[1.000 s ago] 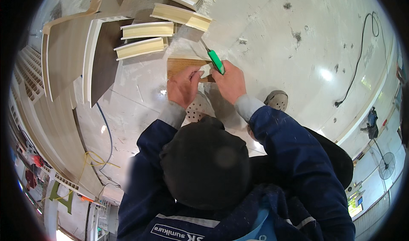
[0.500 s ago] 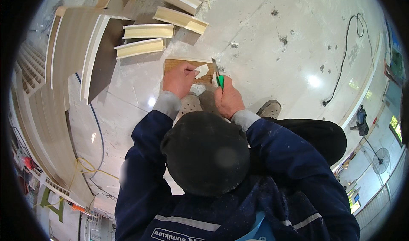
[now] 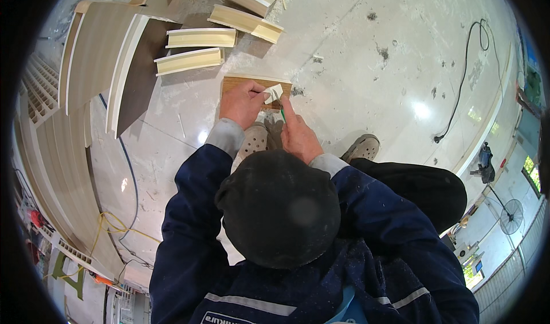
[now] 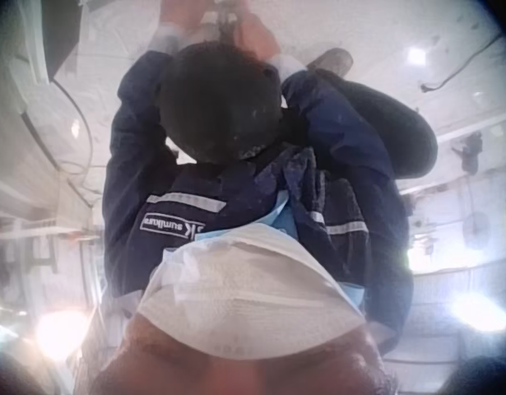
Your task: The person trims small white wooden pieces using a green utility knife on a dark brown table. They then move to the floor and continue trimming similar pieces, occasionally picking up and inspecting them.
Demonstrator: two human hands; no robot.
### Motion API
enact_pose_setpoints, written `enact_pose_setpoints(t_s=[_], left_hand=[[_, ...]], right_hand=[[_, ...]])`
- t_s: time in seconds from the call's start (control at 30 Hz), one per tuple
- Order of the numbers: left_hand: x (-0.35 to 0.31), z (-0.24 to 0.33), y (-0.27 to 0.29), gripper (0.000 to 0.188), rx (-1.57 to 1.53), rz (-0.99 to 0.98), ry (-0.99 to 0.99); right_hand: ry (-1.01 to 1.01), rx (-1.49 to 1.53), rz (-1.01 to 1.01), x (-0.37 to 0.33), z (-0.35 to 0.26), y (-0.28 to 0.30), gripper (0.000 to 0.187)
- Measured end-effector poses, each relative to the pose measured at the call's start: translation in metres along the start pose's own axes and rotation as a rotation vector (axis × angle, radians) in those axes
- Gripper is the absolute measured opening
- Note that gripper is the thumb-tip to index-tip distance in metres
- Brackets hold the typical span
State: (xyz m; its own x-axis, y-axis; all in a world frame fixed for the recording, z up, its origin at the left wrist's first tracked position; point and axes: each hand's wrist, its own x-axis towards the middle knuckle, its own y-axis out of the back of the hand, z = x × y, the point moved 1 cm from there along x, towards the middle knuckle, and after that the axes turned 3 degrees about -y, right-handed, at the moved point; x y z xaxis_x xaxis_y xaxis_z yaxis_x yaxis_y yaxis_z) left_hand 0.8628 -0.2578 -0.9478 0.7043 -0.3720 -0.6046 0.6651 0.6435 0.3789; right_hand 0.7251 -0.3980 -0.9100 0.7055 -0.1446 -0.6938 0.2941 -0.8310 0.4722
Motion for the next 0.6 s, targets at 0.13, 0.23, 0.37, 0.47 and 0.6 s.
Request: enact_pose_setpoints(t_s=[0.13, 0.23, 0.37, 0.47, 0.6], left_hand=[[-0.001, 0.001, 0.001, 0.028, 0.007, 0.005, -0.011], [-0.001, 0.002, 0.001, 0.028, -0.001, -0.002, 0.008], [-0.001, 0.004, 0.002, 0.028, 0.003, -0.015, 0.023], [-0.001, 0.005, 0.002, 0.028, 0.008, -0.022, 0.045], [-0.002, 0.008, 0.003, 0.028, 0.001, -0.03, 0.044]], right_hand=[[-0.021, -0.092, -0.053, 0.003, -0.004, 0.004, 0.079], [-0.019, -0.133, -0.051, 0.006, -0.005, 0.006, 0.079], [-0.028, -0.144, -0.044, 0.007, -0.006, 0.006, 0.08], [-0.036, -0.146, -0.06, 0.007, -0.007, 0.005, 0.08], [-0.044, -0.162, -0.07, 0.007, -0.011, 0.006, 0.081]])
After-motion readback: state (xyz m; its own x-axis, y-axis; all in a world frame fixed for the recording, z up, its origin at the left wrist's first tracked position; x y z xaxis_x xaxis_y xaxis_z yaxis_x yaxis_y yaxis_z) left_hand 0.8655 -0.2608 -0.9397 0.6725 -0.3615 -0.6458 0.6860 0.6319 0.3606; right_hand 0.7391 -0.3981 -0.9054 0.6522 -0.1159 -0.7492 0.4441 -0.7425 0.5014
